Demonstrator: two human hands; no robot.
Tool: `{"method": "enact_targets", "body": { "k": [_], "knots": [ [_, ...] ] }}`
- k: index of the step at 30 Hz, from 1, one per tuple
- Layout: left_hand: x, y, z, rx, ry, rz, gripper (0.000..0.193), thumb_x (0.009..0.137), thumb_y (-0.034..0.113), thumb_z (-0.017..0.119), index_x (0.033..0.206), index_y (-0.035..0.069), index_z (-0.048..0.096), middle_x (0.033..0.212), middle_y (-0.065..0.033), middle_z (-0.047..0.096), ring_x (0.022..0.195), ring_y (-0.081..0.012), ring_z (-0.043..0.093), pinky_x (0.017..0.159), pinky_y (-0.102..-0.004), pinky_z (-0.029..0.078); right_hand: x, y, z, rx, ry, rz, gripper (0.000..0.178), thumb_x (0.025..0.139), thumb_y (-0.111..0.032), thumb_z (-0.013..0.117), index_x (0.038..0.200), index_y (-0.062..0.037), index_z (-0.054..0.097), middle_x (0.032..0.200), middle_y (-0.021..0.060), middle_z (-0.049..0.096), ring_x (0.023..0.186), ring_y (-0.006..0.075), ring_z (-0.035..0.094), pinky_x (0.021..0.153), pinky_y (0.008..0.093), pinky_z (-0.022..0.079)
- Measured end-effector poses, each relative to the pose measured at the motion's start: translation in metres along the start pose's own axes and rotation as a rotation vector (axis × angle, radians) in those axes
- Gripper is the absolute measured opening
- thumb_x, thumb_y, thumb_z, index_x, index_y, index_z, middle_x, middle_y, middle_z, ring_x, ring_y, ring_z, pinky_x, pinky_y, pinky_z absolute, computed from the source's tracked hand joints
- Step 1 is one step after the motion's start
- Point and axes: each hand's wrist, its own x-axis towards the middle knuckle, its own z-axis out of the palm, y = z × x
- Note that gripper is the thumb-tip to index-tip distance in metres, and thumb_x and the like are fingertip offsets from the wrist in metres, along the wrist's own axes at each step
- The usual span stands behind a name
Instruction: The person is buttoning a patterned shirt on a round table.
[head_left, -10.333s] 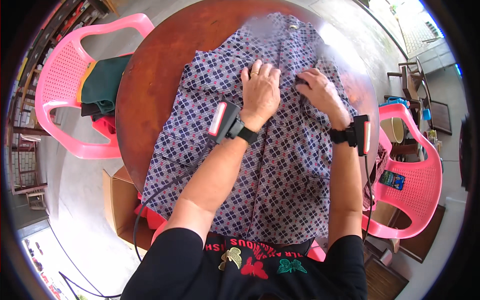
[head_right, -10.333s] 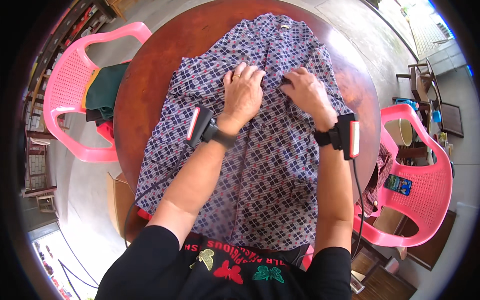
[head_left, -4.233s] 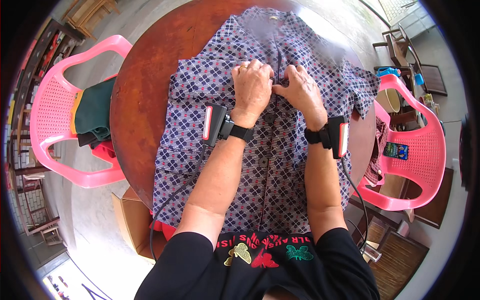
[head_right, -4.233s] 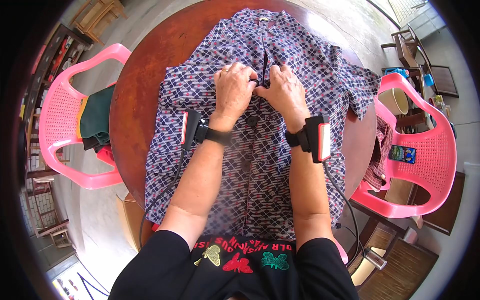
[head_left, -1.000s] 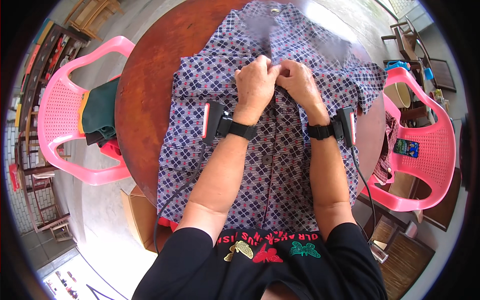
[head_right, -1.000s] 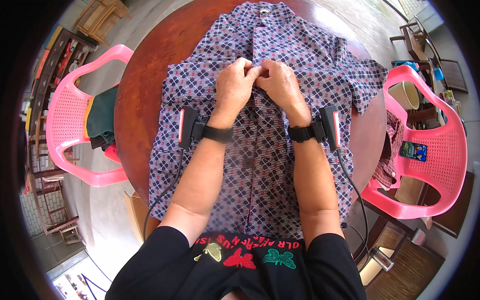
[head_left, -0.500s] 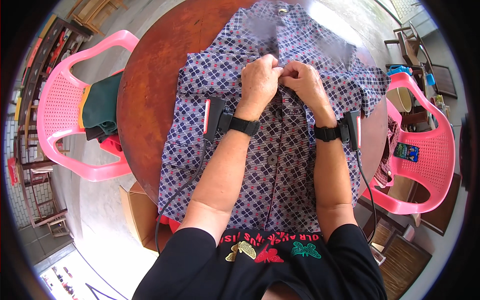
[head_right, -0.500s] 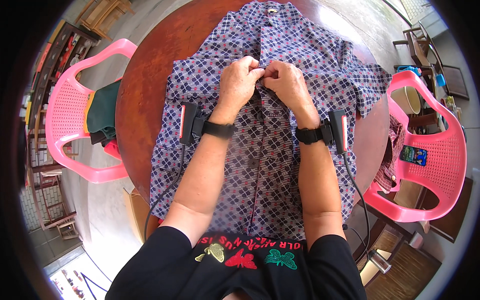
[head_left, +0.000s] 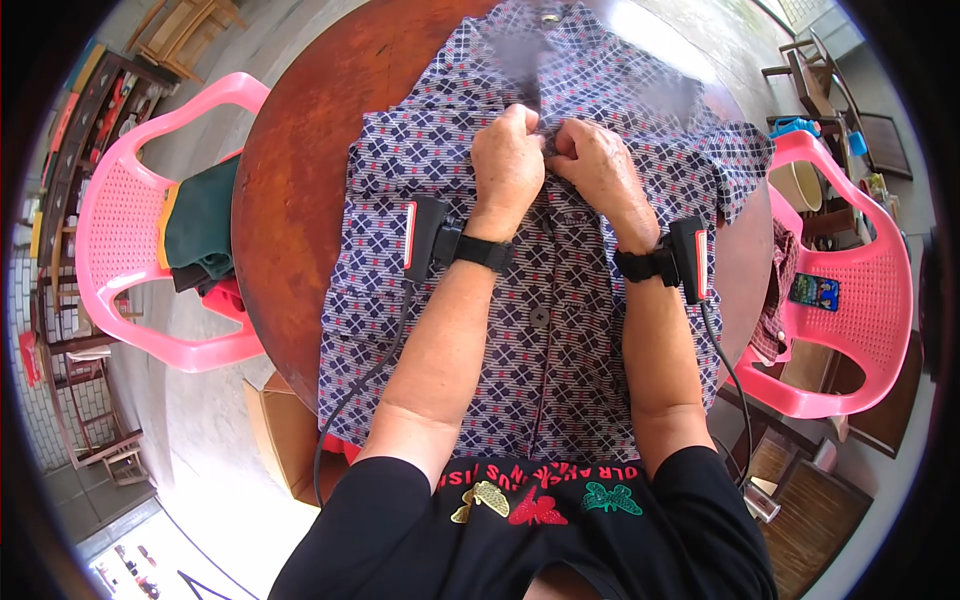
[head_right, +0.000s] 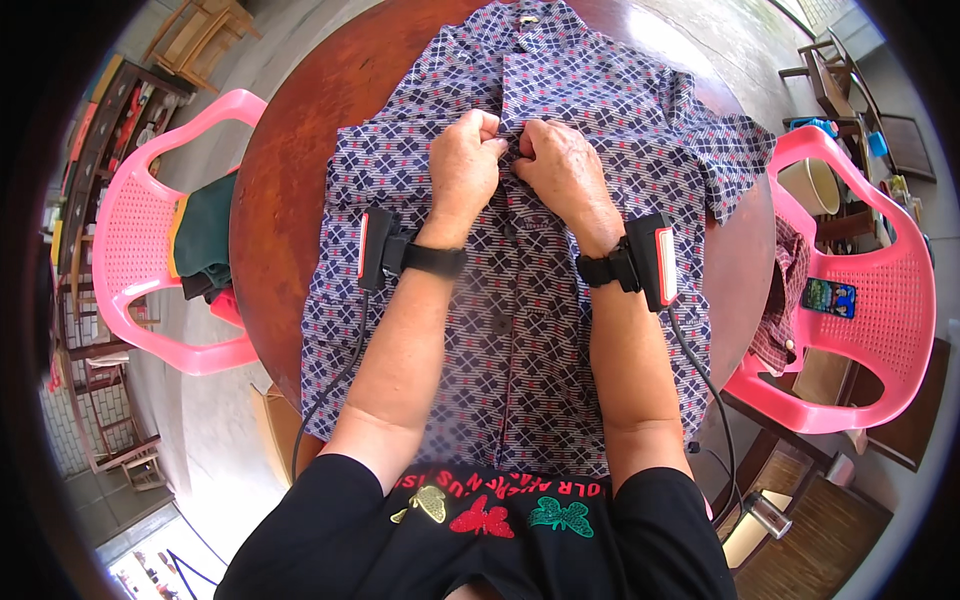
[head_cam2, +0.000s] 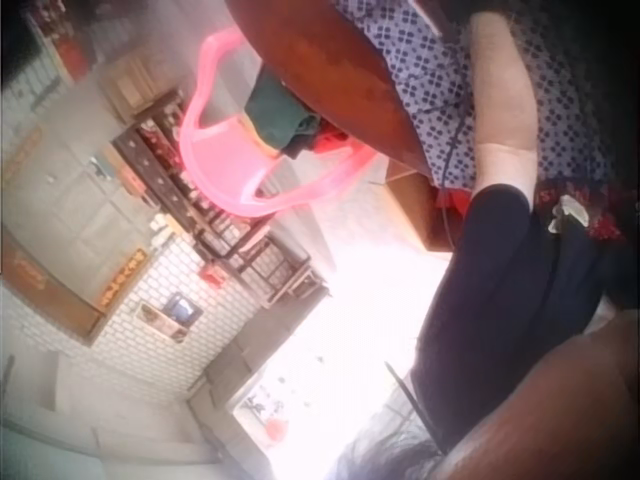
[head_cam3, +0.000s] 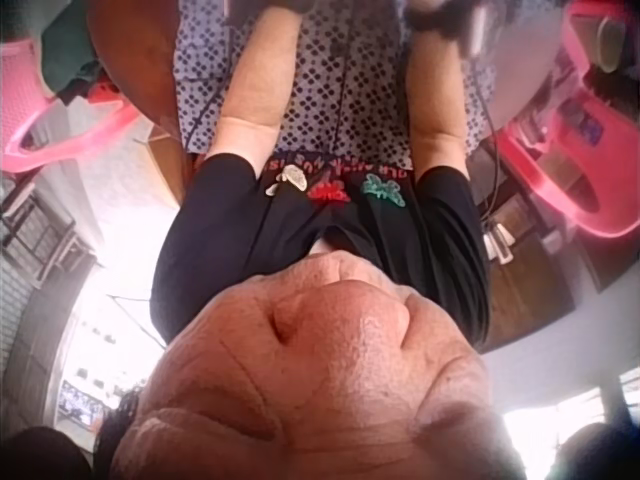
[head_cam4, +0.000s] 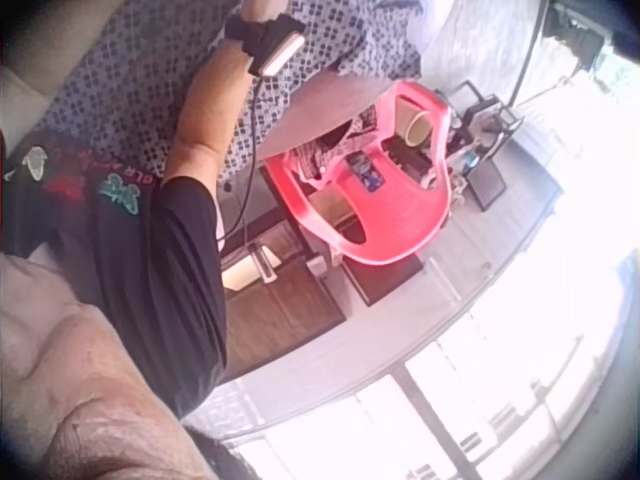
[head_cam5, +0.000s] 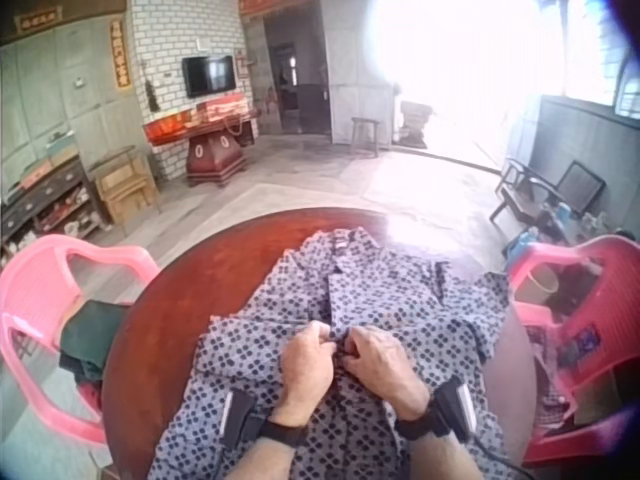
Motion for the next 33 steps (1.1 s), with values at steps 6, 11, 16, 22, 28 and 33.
{"method": "enact_targets", "body": {
  "k": [6,11,16,22,28,33],
  "knots": [
    [0.003,-0.002,-0.001,-0.084,-0.033,-0.072,0.018,0.075,0.001,0.067,0.092,0.0,0.061,0.083,-0.0165,0.067,0.083,-0.0323,0.066,0.073,-0.0381,0.051,-0.001,0.0,-0.002,0.061,0.077,-0.141,0.012,0.073,-0.007,0.063,0.08,-0.004,0.054,0.078,0.011,0.058,0.081,0.032,0.06,0.069,0.0415,0.048],
    [0.002,-0.006,-0.004,0.1,-0.093,0.021,0.023,0.081,0.005,0.062,0.102,0.001,0.056,0.085,-0.0174,0.068,0.084,-0.0344,0.065,0.077,-0.0441,0.046,-0.001,-0.007,-0.001,0.012,0.086,-0.173,0.007,0.077,-0.006,0.059,0.083,-0.0053,0.055,0.082,0.0101,0.06,0.082,0.0318,0.061,0.069,0.0422,0.048],
    [-0.003,0.004,-0.002,0.307,-0.12,0.097,0.023,0.086,0.011,0.058,0.106,0.001,0.052,0.087,-0.0178,0.068,0.084,-0.0354,0.065,0.078,-0.0482,0.04,-0.003,-0.003,0.0,0.003,0.11,-0.185,0.006,0.079,-0.006,0.057,0.085,-0.0053,0.055,0.085,0.0102,0.061,0.084,0.0318,0.062,0.07,0.0428,0.049],
    [-0.001,0.001,-0.006,0.337,-0.137,0.134,0.022,0.086,0.017,0.059,0.101,0.002,0.053,0.085,-0.0232,0.065,0.084,-0.0413,0.062,0.073,-0.0497,0.046,-0.001,-0.002,0.0,0.003,0.098,-0.173,0.006,0.08,-0.006,0.056,0.085,-0.0046,0.055,0.085,0.0117,0.06,0.085,0.0327,0.061,0.071,0.0438,0.048],
    [-0.001,0.001,-0.004,0.248,-0.086,0.09,0.021,0.082,0.011,0.06,0.1,0.001,0.054,0.089,-0.0216,0.065,0.086,-0.0394,0.063,0.074,-0.0468,0.047,0.0,0.004,-0.001,0.1,0.067,-0.155,0.01,0.074,-0.004,0.061,0.081,-0.0022,0.054,0.079,0.0137,0.059,0.079,0.0337,0.059,0.069,0.0424,0.047],
    [-0.001,0.002,0.0,0.154,-0.06,-0.011,0.024,0.081,0.004,0.057,0.105,0.003,0.054,0.091,-0.0151,0.068,0.09,-0.0347,0.064,0.084,-0.0473,0.039,0.0,0.003,-0.007,0.239,0.029,-0.124,0.021,0.067,-0.003,0.07,0.078,-0.0008,0.052,0.074,0.0138,0.058,0.072,0.0313,0.059,0.065,0.0387,0.046]
  ]
}}
